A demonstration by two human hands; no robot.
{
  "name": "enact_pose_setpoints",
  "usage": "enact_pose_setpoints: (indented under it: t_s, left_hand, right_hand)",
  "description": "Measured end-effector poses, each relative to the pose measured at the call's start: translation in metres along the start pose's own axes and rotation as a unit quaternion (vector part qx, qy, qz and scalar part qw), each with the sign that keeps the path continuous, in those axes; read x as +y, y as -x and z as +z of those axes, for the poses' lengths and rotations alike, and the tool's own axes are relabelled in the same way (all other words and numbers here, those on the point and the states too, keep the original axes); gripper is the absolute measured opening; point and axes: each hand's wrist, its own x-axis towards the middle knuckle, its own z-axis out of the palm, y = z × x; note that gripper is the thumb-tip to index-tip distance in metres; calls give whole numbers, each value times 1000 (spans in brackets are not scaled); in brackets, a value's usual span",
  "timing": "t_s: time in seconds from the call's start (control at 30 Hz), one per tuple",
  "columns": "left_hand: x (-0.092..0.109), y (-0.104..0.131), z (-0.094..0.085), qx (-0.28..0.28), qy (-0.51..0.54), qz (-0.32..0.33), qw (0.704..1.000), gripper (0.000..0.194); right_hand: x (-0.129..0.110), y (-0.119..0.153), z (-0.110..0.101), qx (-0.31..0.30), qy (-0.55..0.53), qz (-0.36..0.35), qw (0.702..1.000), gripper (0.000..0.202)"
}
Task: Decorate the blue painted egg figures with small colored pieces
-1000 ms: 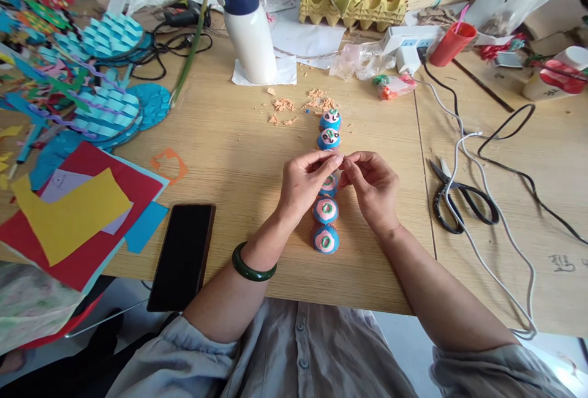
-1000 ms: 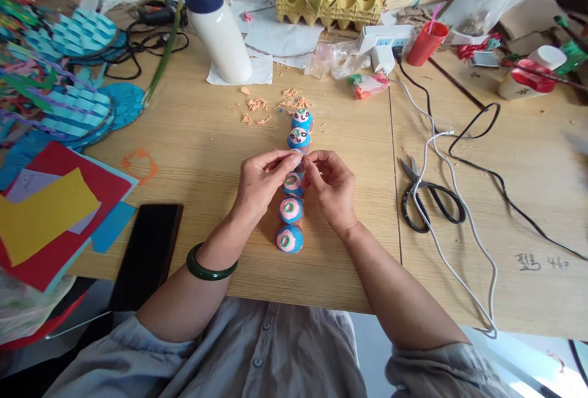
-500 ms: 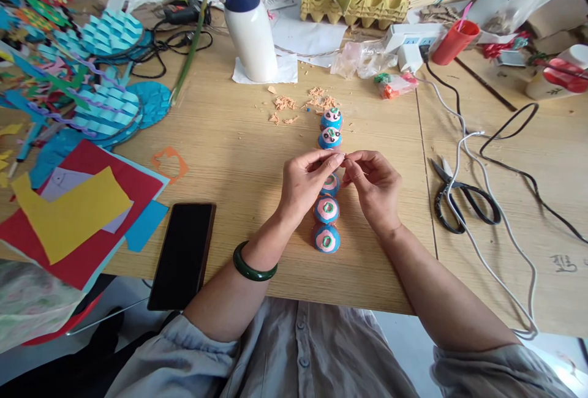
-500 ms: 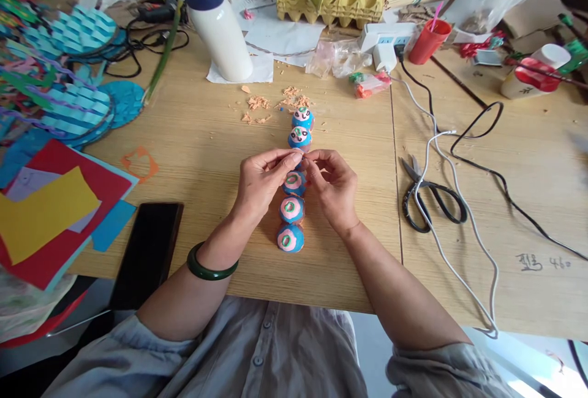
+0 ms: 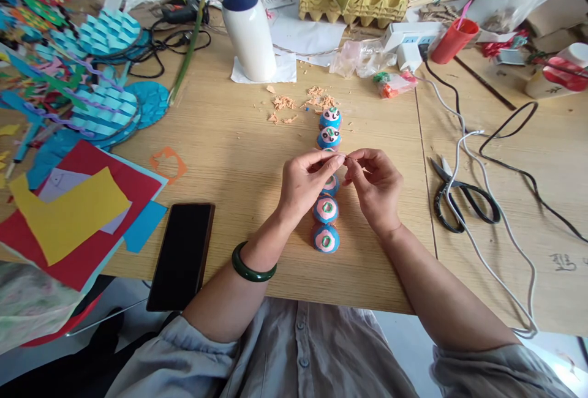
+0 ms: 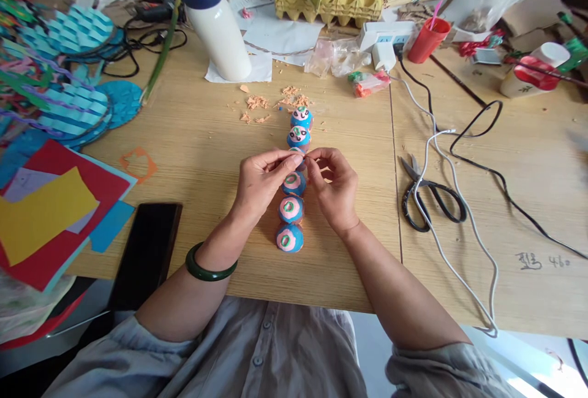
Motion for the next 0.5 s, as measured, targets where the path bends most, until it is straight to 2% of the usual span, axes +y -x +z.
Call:
enact_pose_setpoints:
  t_s: [0.33,0.5]
  left_hand:
    - [3,1,-1,-2,-45,26,999,15]
    - [3,1,-3,-12,-78,42,996,19]
  right_hand:
    - [-6,1,-2,-7,117,-94,989,0]
    - [-7,-1,-4,-18,175,-158,972,6]
